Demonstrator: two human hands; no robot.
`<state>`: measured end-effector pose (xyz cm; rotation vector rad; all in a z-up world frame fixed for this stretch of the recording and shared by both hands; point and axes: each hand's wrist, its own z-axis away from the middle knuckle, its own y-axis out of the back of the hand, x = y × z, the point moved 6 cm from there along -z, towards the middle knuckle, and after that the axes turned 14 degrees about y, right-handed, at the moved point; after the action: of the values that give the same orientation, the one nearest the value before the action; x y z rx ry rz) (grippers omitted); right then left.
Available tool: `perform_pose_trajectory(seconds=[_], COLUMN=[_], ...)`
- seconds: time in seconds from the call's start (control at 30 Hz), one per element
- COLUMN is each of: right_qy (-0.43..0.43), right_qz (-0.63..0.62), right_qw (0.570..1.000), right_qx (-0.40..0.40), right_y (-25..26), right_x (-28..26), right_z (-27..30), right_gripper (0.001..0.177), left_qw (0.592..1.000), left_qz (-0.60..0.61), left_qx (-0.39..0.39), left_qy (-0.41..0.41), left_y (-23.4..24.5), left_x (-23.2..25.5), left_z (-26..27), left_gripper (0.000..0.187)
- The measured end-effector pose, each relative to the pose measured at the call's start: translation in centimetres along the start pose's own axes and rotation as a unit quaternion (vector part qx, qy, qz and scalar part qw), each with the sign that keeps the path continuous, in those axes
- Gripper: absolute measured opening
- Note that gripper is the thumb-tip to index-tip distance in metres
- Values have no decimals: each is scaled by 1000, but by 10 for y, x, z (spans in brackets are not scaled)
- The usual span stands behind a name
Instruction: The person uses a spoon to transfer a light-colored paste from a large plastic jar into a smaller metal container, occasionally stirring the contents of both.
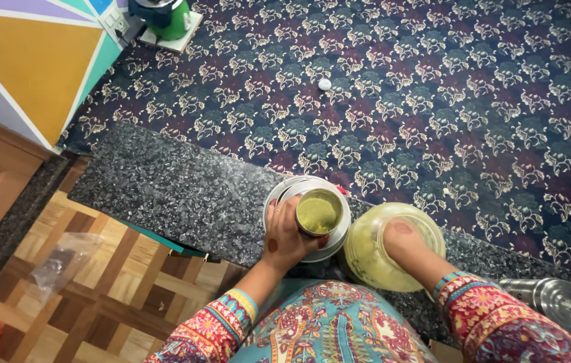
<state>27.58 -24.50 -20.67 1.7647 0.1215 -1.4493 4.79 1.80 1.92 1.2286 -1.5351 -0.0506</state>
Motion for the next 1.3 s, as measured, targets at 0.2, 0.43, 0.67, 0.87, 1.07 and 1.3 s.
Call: perform_pose_trajectory(seconds=[0.2, 0.43, 0.67, 0.87, 1.07, 1.3], right_qy=[-2, -8, -15, -20, -31, -47], right_qz=[41, 58, 112, 169, 214, 246], right_qw=[999, 998, 988, 975, 962, 950], right_qx=[-4, -15, -103, -145, -167, -185], right_y=[-3, 2, -10, -10, -10, -10], right_x=[-15, -25, -58, -75, -84, -93], right_z=[-7, -2, -1, -4, -8, -4], right_gripper=[19, 18, 18, 18, 19, 20], left_qw=[1000, 1000, 1000, 998, 997, 1000], left_qz=[8, 13, 6, 4, 13, 5], left_qx=[-12, -7, -8, 35, 40, -22], left_qy=[14, -2, 8, -45, -58, 15], left_y=[1, 4, 4, -1, 0, 1], left_x=[-2, 1, 1, -3, -3, -3], left_z=[-2, -2, -3, 4, 3, -4], left_gripper=[92, 92, 90, 99, 99, 91])
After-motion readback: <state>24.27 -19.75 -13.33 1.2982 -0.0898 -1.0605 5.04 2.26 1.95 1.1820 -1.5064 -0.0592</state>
